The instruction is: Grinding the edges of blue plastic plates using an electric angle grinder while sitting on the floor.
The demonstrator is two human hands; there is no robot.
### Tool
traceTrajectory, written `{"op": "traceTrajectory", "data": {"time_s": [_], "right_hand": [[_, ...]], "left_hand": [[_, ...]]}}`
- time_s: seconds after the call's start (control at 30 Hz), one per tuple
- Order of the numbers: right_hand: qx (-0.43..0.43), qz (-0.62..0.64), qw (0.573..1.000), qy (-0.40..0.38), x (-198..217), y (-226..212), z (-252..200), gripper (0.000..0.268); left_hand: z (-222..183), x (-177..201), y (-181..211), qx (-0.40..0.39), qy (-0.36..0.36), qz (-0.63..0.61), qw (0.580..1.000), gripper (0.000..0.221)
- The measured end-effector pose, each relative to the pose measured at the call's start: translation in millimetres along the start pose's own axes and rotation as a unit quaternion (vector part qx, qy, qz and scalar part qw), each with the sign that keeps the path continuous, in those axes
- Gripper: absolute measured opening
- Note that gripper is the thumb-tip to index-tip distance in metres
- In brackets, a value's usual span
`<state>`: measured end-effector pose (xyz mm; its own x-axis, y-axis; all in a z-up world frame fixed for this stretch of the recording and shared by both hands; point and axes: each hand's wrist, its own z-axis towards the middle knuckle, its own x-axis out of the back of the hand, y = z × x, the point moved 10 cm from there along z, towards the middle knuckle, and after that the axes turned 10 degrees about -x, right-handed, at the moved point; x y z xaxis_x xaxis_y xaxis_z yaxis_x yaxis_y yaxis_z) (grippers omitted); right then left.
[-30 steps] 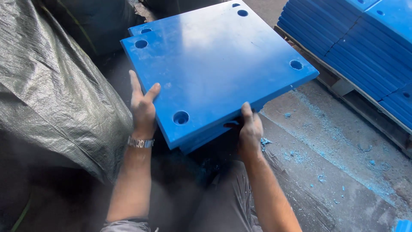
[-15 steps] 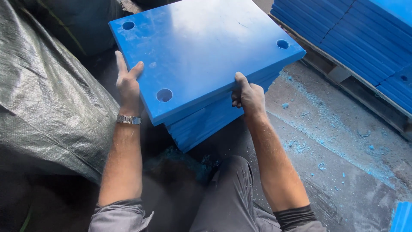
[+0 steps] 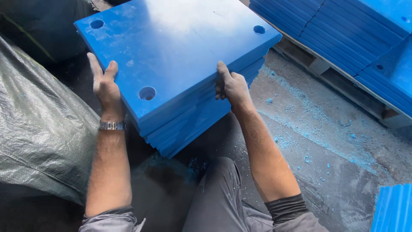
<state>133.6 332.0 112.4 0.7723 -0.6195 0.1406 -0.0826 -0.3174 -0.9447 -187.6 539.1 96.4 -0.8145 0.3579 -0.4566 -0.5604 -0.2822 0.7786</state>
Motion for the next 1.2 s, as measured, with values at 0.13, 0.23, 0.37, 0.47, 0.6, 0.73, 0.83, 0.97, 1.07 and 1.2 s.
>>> {"op": "traceTrajectory", "data": {"time_s": [0.13, 0.23, 0.37, 0.47, 0.6, 0.73, 0.83, 0.97, 1.07, 1.2], "right_hand": [[-0.011, 0.006, 1.000, -0.025, -9, -1, 3, 0.065], [-0.003, -0.015, 1.000, -0.028, -14, -6, 6, 0.066], [-0.020, 0.002, 0.999, -0.029, -18, 3, 8, 0.067], [-0.015, 0.015, 0.999, -0.026, -21, 3, 8, 0.064], [0.008, 0.007, 0.999, -0.040, -20, 5, -22, 0.061], [0.042, -0.020, 0.998, -0.039, 33, 48, -100, 0.052], [0.004, -0.089, 0.993, 0.079, 108, 162, -158, 0.038], [-0.101, -0.043, 0.950, 0.293, 227, 295, -294, 0.033], [-0.155, -0.034, 0.885, 0.438, 294, 355, -431, 0.031], [-0.236, -0.039, 0.762, 0.602, 366, 421, -603, 0.031]], "left_hand": [[11, 12, -2, 0.001, 0.017, 0.062, 0.998, 0.081], [10, 10, 8, 0.019, 0.032, 0.103, 0.994, 0.082], [17, 23, -2, 0.008, 0.036, 0.066, 0.997, 0.084], [27, 34, -7, 0.008, 0.022, 0.070, 0.997, 0.086], [44, 101, -32, -0.016, 0.014, 0.266, 0.964, 0.075], [43, 6, -38, -0.034, -0.121, 0.325, 0.937, 0.063], [-48, -116, -125, -0.013, -0.293, 0.256, 0.921, 0.056], [-270, -195, -168, 0.000, -0.507, 0.149, 0.849, 0.046], [-410, -244, -127, -0.011, -0.615, 0.094, 0.783, 0.039], [-538, -412, -4, -0.047, -0.696, 0.070, 0.713, 0.029]]}}
